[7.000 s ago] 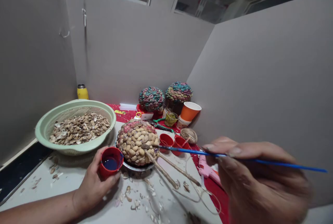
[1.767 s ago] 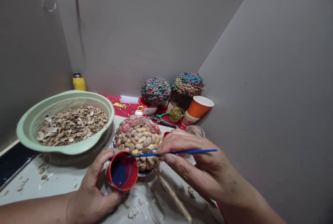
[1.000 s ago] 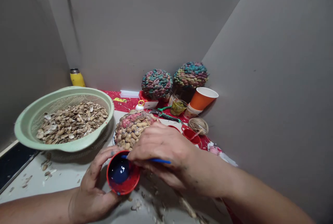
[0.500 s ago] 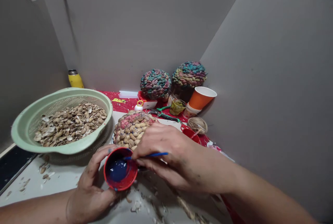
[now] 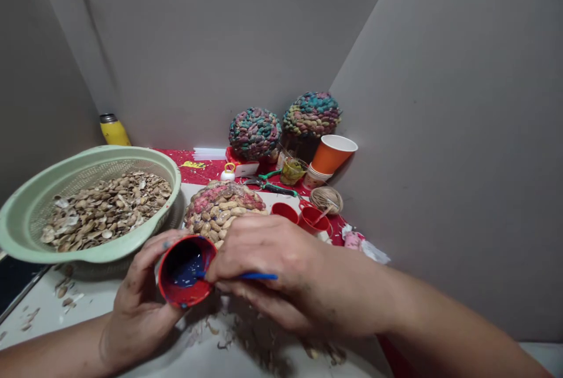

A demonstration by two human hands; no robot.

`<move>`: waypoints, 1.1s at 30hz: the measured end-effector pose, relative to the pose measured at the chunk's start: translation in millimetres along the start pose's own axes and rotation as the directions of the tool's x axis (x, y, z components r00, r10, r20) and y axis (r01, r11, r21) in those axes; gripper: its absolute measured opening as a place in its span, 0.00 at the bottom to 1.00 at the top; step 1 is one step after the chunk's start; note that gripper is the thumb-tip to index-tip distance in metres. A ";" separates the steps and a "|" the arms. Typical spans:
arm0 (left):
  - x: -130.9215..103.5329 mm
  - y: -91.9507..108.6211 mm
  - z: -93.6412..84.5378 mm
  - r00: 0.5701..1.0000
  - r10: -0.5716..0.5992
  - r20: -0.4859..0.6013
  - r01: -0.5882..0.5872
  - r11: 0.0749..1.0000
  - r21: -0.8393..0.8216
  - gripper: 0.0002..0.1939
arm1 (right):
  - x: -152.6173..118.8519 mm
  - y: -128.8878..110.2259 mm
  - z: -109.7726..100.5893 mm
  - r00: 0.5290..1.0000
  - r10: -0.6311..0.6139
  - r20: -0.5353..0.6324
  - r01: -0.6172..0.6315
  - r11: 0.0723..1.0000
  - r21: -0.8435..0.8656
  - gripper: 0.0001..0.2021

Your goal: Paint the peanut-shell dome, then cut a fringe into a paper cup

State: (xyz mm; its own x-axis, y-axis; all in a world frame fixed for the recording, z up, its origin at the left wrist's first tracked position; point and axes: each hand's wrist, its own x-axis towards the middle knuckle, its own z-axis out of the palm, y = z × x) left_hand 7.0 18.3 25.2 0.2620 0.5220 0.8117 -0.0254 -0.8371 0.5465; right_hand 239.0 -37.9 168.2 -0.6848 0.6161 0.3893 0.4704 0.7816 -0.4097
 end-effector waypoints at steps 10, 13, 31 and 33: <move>20.7 -0.1 -3.7 0.987 0.158 0.017 -0.158 0.987 -0.032 0.49 | -1.2 2.5 0.3 0.988 -0.070 -0.139 0.044 0.982 -0.182 0.10; 24.8 0.4 -3.7 0.985 0.172 0.014 -0.171 0.985 -0.018 0.48 | -2.7 -0.6 2.2 0.997 -0.012 -0.073 0.004 0.994 -0.105 0.10; 9.1 1.2 -4.7 0.999 -0.015 0.034 0.012 0.994 0.105 0.40 | 3.8 14.0 11.8 0.974 -0.121 -0.192 0.108 0.991 -0.072 0.07; 8.6 2.9 -4.7 1.000 -0.015 0.022 0.013 0.993 0.113 0.40 | 2.7 14.9 8.9 0.970 -0.098 -0.222 0.076 0.992 -0.103 0.07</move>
State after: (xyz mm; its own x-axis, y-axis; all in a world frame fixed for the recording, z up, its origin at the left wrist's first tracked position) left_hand 4.6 21.2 34.8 0.2838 0.5310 0.7984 0.0874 -0.8435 0.5299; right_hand 239.2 -25.5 155.8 -0.5864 0.5429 0.6012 0.4714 0.8322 -0.2918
